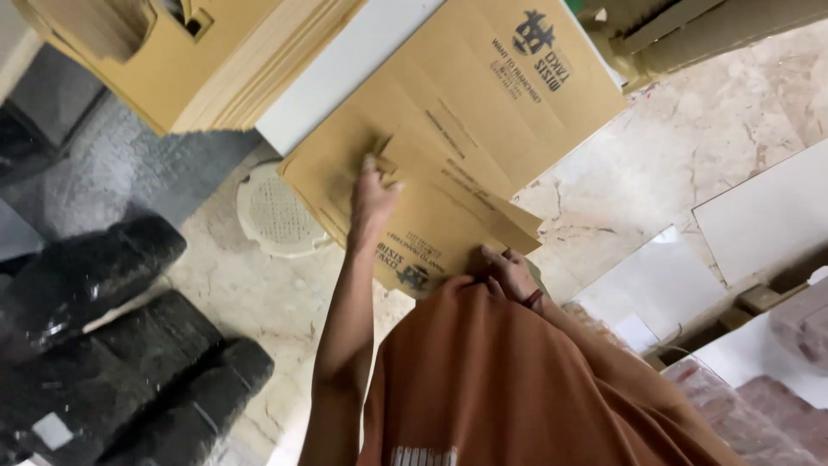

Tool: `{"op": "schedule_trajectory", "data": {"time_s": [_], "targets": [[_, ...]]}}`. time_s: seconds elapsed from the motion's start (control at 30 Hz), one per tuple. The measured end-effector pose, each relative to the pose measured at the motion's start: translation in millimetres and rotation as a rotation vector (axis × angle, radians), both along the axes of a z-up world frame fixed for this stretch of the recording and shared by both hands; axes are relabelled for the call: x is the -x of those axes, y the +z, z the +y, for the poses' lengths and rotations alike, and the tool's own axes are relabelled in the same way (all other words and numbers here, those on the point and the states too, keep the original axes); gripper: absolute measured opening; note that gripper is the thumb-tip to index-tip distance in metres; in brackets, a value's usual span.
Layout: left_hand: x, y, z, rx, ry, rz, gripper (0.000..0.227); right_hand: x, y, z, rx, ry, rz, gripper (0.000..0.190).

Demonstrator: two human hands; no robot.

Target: The person repeatedly picks up flat cardboard sheets from a stack, separates them, and places them into a green bag. The person also handles larger pre-cut cardboard pieces, moving them aside or stacking them. The task continues in a repetitive cycle throughout the clip.

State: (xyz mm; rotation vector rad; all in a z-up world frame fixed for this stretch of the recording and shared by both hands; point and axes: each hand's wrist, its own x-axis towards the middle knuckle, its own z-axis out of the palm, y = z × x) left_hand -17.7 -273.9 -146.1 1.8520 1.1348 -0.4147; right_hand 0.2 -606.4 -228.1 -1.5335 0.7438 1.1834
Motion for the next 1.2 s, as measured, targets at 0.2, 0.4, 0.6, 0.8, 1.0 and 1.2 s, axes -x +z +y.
{"op": "schedule_trajectory", "data": {"time_s": [0.2,0.4,0.6,0.8,1.0,1.2], "targets": [[67,53,20,0.06,0.383,-0.496,0.066,-56,80,38,-0.135,0.438,-0.686,0.036],[98,67,1,0.015,0.685,-0.979,0.091,-102,145,95,-0.792,0.339,-0.961,0.049],[78,59,-17,0.026,0.489,-0.843,0.085,-106,149,113,-0.602,0.453,-1.16,0.068],[61,106,-17,-0.171,0.375,-0.828,0.091,-104,131,121,-0.482,0.439,-1.208,0.076],[85,47,-4,-0.122,0.464,-0.361,0.094,-104,101,125,-0.348,0.524,-1.194,0.063],[98,3,6,-0.285,0.161,-0.427,0.069,-137,32,119,-0.18,0.778,-1.347,0.03]]}}
